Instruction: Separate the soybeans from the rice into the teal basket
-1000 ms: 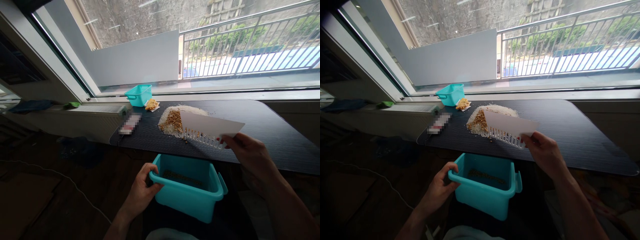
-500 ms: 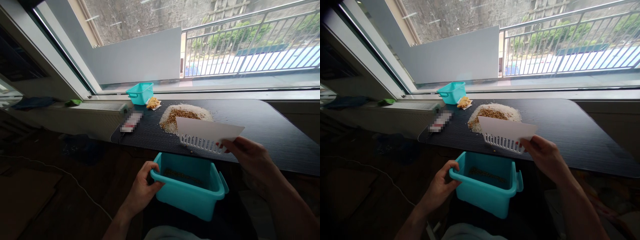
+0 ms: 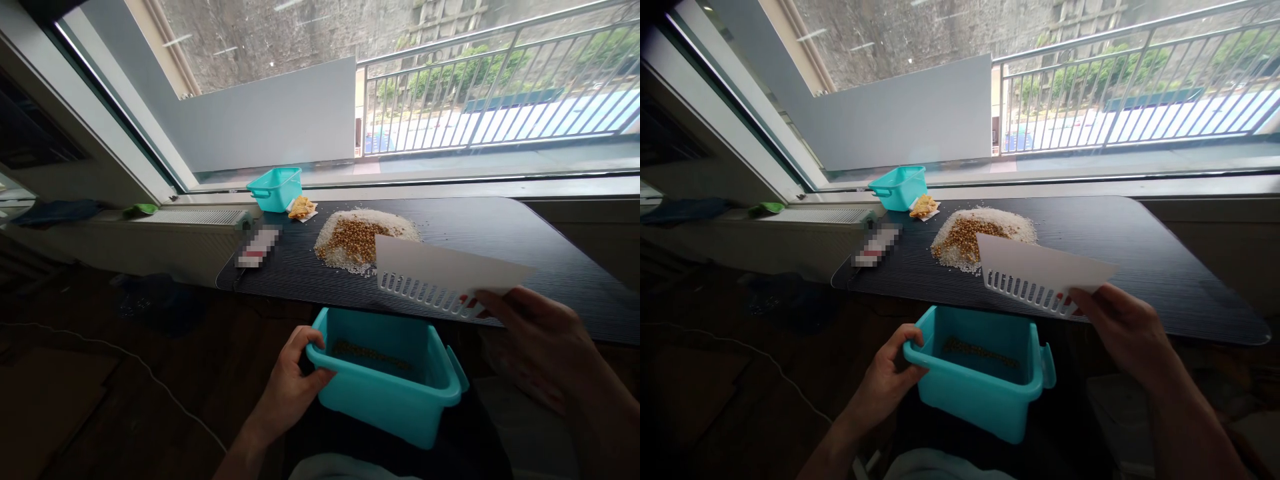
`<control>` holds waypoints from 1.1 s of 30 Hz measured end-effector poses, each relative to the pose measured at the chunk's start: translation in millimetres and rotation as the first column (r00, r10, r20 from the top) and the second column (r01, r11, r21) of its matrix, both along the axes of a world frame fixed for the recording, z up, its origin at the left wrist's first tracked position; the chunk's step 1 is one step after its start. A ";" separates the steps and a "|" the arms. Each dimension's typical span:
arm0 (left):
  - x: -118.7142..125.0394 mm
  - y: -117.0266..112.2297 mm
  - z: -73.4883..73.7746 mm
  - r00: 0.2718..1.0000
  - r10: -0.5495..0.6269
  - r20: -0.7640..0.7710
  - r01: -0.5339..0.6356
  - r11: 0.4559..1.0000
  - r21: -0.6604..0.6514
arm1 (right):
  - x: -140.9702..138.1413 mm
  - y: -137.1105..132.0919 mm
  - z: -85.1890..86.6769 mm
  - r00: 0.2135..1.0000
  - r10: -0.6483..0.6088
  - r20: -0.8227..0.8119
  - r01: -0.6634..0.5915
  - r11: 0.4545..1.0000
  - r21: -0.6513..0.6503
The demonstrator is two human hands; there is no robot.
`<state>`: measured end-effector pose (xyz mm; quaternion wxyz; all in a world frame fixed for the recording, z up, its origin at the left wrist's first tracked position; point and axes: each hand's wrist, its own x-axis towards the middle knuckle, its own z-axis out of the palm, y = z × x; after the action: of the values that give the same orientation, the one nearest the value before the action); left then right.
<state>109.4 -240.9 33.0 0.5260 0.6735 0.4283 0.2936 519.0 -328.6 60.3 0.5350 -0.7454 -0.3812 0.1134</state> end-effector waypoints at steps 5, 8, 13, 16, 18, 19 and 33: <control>13.0 -3.1 -11.2 0.999 -0.027 0.025 0.026 0.999 0.019 | 21.4 7.8 -3.6 0.992 -0.127 -0.013 0.128 0.988 0.085; 20.3 -5.8 -24.5 0.998 -0.041 0.057 0.038 0.998 0.049 | 24.8 14.2 -10.5 0.985 -0.169 0.026 0.165 0.980 0.106; 23.4 -8.6 -22.3 0.998 -0.053 0.042 0.052 0.998 0.037 | 27.7 20.3 -13.0 0.987 -0.161 0.025 0.158 0.981 0.117; 23.2 -9.5 -14.3 0.998 -0.051 0.023 0.051 0.998 0.023 | 32.0 18.9 -9.3 0.997 -0.075 -0.010 0.075 0.995 0.067; 23.5 -9.9 -11.2 0.999 -0.047 0.025 0.046 0.999 0.020 | 32.9 17.7 -7.8 0.999 -0.043 -0.024 0.044 0.998 0.054; 23.7 -10.1 -10.4 0.999 -0.046 0.030 0.045 0.999 0.017 | 32.2 17.4 -7.5 0.999 -0.034 -0.029 0.036 0.998 0.060; 21.1 -7.7 -20.0 0.998 -0.052 0.032 0.050 0.998 0.040 | 26.4 13.1 -2.3 0.998 -0.035 -0.043 0.036 0.999 0.025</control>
<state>130.5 -248.6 13.0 0.5271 0.6895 0.3965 0.2993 545.4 -315.5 58.0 0.5547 -0.7425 -0.3577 0.1146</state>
